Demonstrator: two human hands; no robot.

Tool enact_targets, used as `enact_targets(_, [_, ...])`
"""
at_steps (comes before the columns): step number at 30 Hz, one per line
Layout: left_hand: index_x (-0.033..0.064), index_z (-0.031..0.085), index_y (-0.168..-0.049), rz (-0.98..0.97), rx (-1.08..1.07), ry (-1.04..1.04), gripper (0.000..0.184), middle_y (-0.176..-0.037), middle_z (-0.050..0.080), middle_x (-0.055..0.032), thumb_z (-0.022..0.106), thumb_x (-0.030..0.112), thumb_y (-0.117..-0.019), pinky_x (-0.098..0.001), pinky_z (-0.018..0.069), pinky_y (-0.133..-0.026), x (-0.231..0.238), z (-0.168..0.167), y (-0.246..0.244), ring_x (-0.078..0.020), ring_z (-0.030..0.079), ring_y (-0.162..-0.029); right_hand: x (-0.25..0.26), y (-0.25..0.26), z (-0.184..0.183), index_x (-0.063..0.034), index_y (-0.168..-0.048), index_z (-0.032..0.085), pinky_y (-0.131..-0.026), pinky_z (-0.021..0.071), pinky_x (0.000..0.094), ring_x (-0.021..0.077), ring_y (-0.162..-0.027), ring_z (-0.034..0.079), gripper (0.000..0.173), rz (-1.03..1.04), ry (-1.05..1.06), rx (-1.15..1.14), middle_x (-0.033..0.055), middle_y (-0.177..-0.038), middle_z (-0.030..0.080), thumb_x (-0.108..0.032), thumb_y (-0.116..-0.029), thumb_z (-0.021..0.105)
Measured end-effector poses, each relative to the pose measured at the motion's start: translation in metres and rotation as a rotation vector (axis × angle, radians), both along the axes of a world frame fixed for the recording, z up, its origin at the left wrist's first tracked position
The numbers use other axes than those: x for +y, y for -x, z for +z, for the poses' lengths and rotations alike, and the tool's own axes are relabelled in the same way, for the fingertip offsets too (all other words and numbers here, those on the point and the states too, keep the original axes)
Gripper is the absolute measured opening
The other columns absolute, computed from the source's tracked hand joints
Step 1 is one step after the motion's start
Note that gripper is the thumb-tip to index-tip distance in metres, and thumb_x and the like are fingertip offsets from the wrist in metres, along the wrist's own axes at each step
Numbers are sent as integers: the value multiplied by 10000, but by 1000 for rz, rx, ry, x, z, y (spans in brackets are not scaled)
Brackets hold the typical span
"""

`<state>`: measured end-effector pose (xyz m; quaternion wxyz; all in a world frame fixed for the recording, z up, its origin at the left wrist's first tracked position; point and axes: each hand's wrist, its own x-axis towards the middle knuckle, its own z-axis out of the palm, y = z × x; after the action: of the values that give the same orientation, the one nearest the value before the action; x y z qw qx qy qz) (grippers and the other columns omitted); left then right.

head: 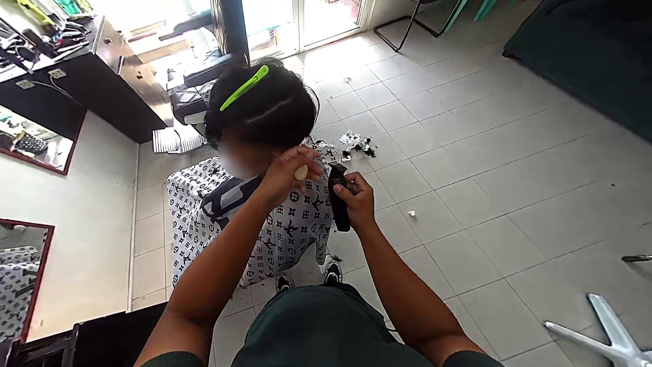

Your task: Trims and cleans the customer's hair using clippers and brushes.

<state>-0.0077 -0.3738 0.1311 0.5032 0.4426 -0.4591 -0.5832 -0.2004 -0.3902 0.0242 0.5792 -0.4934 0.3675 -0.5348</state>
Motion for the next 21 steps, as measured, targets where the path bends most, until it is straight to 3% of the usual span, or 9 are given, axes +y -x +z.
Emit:
enact_targets(3, [40,649,-1137,24,-53,148,183,-880,759,-35,497,55,-1036,-185,539,-507,-1,-3,6,-68,714,-697,-1,3,-4,-100,-1001,585,-616,615,283,99,-629,695,163,1,-32,-74,-15,-756,703,-73,-866,673])
enact_targets(5, [85,652,-1124,82,55,187,217,-903,758,-27,446,91,-1056,-206,566,-558,-3,-10,5,-85,722,-743,0,2,-8,-107,-1000,587,-609,613,287,99,-622,691,150,4,-51,-109,-18,-750,700,-71,-879,669])
enact_targets(7, [147,625,-1201,40,54,33,293,-927,736,-13,362,221,-1093,-176,531,-519,8,-14,6,-57,693,-701,0,-1,-10,-101,-1011,589,-612,613,292,100,-629,688,155,17,-68,-130,-9,-751,692,-70,-886,675])
enact_targets(10, [40,686,-1128,148,-547,249,192,-958,744,-17,534,111,-1034,-184,532,-544,33,-13,8,-32,663,-680,-4,-9,-7,-106,-1022,580,-633,601,270,68,-641,671,174,28,-86,-134,-32,-751,677,-74,-885,682])
enact_targets(11, [37,737,-1058,264,-862,456,158,-985,739,-31,630,126,-982,-228,543,-623,39,-13,5,-59,663,-759,-4,-13,-5,-103,-1026,583,-637,594,264,59,-642,665,174,23,-95,-143,-36,-752,677,-78,-887,685])
enact_targets(13, [84,778,-1035,472,-1295,740,169,-1182,713,-142,711,196,-927,-432,558,-892,38,-9,-8,-247,683,-1071,-5,-27,-3,-79,-1055,576,-653,598,281,68,-669,666,171,23,-116,-179,-18,-789,674,-102,-916,673])
enact_targets(15, [131,735,-1228,464,-1501,736,319,-1496,503,-242,707,211,-921,-610,299,-1178,29,-3,-23,-422,417,-1437,-2,-46,0,-62,-1083,566,-651,603,308,92,-681,670,189,47,-119,-230,9,-819,665,-143,-938,655])
enact_targets(17, [196,679,-1340,376,-1611,661,424,-1661,259,-230,684,179,-917,-640,145,-1235,23,-4,-34,-429,148,-1562,0,-65,3,-65,-1077,564,-610,596,298,84,-643,654,199,76,-88,-290,2,-787,651,-144,-928,668])
enact_targets(21, [222,719,-1288,347,-1686,542,383,-1685,225,-196,678,145,-914,-655,152,-1226,35,-17,-40,-419,117,-1571,5,-96,9,-65,-1054,577,-667,568,237,29,-720,645,216,123,-24,-340,-15,-829,664,-69,-885,711])
